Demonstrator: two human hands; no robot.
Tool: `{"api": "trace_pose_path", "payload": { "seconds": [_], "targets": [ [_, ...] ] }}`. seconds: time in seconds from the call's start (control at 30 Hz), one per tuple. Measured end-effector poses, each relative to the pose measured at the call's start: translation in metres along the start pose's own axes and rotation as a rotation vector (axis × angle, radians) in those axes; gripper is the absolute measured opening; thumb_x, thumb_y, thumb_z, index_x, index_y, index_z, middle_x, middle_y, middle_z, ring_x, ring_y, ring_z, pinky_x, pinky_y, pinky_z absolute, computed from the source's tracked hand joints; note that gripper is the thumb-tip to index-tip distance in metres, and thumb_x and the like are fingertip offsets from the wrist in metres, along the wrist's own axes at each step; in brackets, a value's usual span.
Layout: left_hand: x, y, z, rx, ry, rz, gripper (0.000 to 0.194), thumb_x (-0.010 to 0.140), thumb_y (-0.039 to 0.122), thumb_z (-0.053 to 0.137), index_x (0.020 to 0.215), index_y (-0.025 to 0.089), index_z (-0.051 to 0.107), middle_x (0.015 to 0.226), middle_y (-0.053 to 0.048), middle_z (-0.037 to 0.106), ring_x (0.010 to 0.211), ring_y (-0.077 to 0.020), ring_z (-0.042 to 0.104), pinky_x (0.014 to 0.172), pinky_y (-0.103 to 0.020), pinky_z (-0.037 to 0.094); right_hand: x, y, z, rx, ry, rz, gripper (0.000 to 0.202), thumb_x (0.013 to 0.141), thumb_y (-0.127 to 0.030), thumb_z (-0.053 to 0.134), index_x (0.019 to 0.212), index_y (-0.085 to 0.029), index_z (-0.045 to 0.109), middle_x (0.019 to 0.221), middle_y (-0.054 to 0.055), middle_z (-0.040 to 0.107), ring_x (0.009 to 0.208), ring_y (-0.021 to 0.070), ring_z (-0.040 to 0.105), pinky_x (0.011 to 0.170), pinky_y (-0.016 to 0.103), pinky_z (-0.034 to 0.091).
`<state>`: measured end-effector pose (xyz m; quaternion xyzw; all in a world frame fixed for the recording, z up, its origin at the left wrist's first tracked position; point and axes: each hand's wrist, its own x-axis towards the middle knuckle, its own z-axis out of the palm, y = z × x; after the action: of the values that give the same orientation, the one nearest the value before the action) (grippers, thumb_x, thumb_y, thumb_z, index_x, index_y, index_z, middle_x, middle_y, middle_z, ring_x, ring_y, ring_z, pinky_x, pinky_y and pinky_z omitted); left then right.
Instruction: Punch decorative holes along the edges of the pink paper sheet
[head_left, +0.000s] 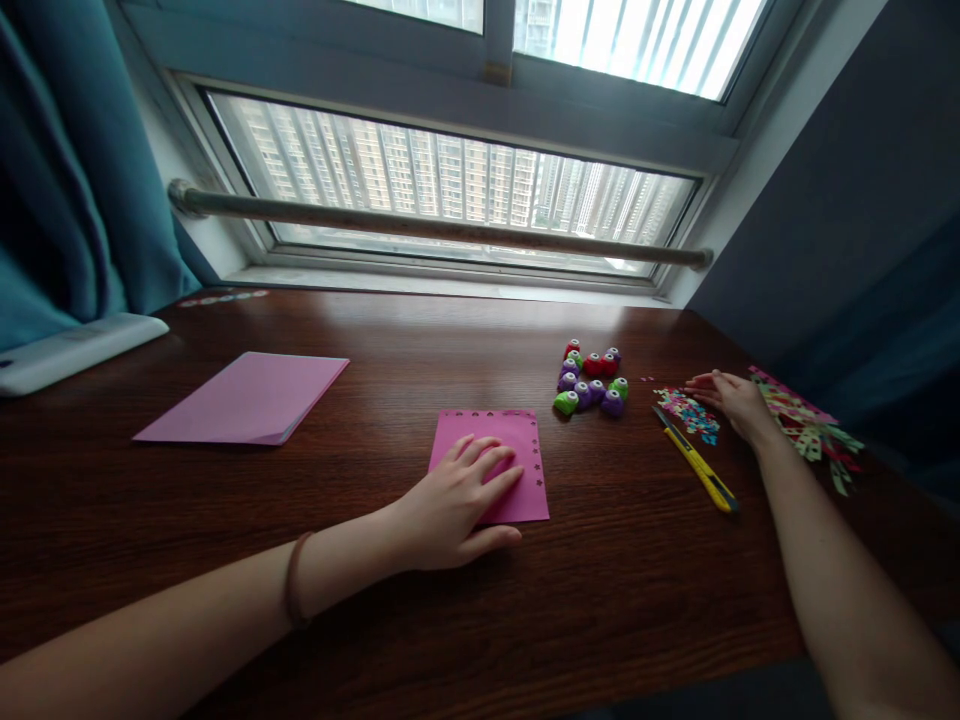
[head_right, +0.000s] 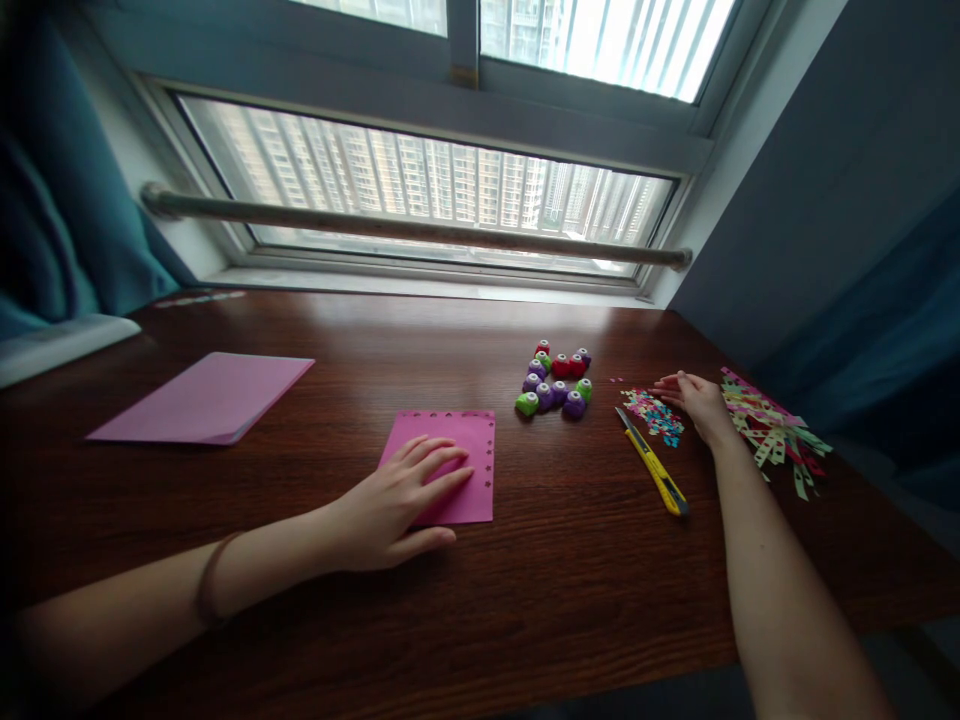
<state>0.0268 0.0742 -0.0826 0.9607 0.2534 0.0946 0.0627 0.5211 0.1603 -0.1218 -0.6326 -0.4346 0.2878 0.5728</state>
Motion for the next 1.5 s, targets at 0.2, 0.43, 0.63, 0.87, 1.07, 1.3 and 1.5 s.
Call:
{"api": "trace_pose_path", "payload": {
  "seconds": [0.2,0.43,0.63,0.87,1.07,1.3,1.5],
  "targets": [
    [0.000,-0.001,0.000,0.003,0.001,-0.003,0.059,0.086,0.054,0.040,0.129,0.015,0.040,0.131,-0.017,0.042,0.121,-0.0356,0.034,0.101,-0.055,0.027,-0.007,-0.007,0.011,-0.022,-0.067,-0.027,0.021,0.080,-0.034,0.057,0.079,-0.014,0.063,0.085,0.011,0.066,0.080,0.0180,0.064,0.075,0.030,0.054],
    [0.000,0.000,0.001,-0.012,0.016,0.007,0.058,0.086,0.053,0.042,0.129,0.013,0.040,0.130,-0.019,0.043,0.122,-0.0349,0.034,0.100,-0.055,0.029,-0.018,-0.025,0.017,-0.060,0.112,-0.149,0.030,0.081,-0.042,0.050,0.078,-0.014,0.060,0.075,0.009,0.064,0.063,0.0159,0.062,0.062,0.030,0.052],
    [0.000,0.000,-0.001,-0.038,0.006,0.008,0.058,0.087,0.051,0.042,0.128,0.011,0.040,0.134,-0.020,0.039,0.124,-0.0338,0.034,0.100,-0.052,0.031,-0.054,-0.066,0.061,-0.173,0.312,-0.331,0.031,0.085,-0.041,0.043,0.076,-0.016,0.059,0.065,0.004,0.057,0.054,0.0130,0.051,0.054,0.026,0.043],
    [-0.003,0.005,-0.001,0.106,0.131,0.113,0.060,0.088,0.050,0.040,0.126,0.005,0.041,0.132,-0.023,0.041,0.123,-0.0361,0.035,0.101,-0.052,0.031,-0.170,-0.107,0.156,-0.401,-0.391,-0.787,0.016,0.087,-0.024,0.045,0.087,-0.019,0.060,0.078,0.005,0.062,0.073,0.0165,0.056,0.068,0.030,0.045],
    [-0.007,0.012,0.006,0.190,0.279,0.295,0.042,0.090,0.045,0.038,0.100,0.009,0.058,0.090,-0.016,0.065,0.089,-0.0276,0.060,0.081,-0.043,0.049,-0.212,-0.103,0.181,-0.476,-0.863,-1.254,0.016,0.084,-0.015,0.049,0.097,-0.017,0.059,0.095,0.008,0.064,0.093,0.0181,0.057,0.081,0.033,0.049],
    [-0.007,0.013,0.004,0.196,0.309,0.366,0.047,0.090,0.047,0.035,0.091,0.008,0.061,0.082,-0.014,0.065,0.080,-0.0263,0.062,0.076,-0.040,0.051,-0.213,-0.099,0.181,-0.523,-0.893,-1.282,0.012,0.085,-0.017,0.047,0.088,-0.017,0.059,0.083,0.008,0.065,0.083,0.0173,0.059,0.073,0.032,0.049],
    [-0.005,0.009,0.001,0.176,0.387,0.419,0.048,0.090,0.048,0.038,0.091,0.007,0.062,0.089,-0.013,0.067,0.087,-0.0273,0.062,0.080,-0.041,0.052,-0.221,-0.103,0.177,-0.540,-0.834,-1.383,0.010,0.082,-0.015,0.050,0.080,-0.017,0.059,0.072,0.006,0.063,0.072,0.0164,0.058,0.064,0.030,0.048]
  ]
}}
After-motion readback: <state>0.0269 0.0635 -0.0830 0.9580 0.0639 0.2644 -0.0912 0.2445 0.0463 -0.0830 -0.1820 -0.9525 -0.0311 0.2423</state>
